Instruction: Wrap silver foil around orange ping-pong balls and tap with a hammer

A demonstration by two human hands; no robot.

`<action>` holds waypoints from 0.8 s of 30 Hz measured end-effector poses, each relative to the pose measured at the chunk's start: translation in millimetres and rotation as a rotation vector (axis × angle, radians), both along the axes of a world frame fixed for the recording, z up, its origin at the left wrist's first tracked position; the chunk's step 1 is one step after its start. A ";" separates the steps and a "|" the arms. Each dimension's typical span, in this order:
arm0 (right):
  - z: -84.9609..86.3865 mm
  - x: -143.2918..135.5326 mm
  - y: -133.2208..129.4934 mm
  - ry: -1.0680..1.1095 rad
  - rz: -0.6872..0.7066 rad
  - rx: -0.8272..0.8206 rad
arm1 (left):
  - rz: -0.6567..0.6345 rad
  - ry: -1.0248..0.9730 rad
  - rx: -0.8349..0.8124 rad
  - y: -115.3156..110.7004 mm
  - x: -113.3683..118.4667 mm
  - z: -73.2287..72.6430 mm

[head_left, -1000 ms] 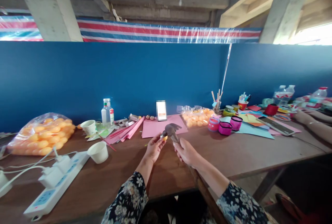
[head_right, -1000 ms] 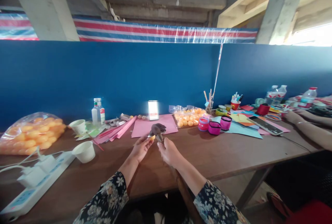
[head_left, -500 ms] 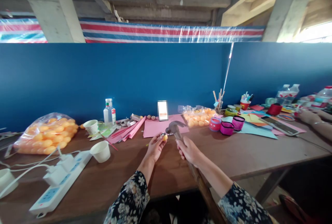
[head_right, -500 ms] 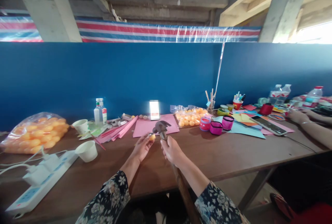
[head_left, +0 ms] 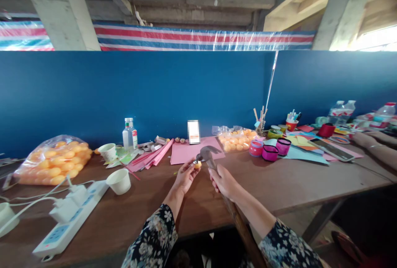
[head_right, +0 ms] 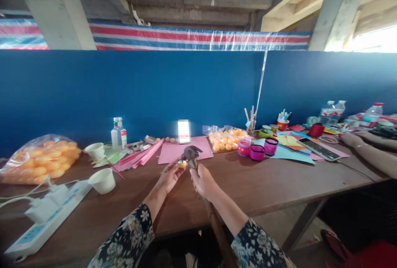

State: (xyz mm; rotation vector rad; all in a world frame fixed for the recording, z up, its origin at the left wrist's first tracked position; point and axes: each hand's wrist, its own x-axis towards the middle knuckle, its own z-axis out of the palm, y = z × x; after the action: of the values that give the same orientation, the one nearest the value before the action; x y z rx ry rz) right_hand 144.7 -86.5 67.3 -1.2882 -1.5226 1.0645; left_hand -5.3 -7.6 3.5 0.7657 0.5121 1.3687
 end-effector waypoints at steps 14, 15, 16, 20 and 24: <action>-4.8 1.0 -0.2 0.080 -0.015 0.020 | 0.010 0.003 -0.016 -2.4 -0.8 3.8; -6.9 0.8 0.1 0.065 -0.016 0.008 | 0.000 0.006 -0.011 -2.4 -0.9 3.5; -8.7 0.6 0.4 0.052 -0.016 -0.008 | -0.010 0.006 -0.005 -2.3 -1.1 3.1; -9.9 -0.3 0.4 0.078 -0.025 -0.036 | -0.028 -0.015 0.001 -0.6 -2.0 0.5; -7.7 -0.8 0.0 0.103 -0.033 0.002 | -0.036 -0.018 -0.008 0.3 -2.1 0.1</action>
State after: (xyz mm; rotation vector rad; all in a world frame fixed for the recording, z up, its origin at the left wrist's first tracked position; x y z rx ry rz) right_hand 144.0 -86.4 59.7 -1.2341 -1.4203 1.0911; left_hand -7.4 -7.4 3.6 0.7521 0.4871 1.3379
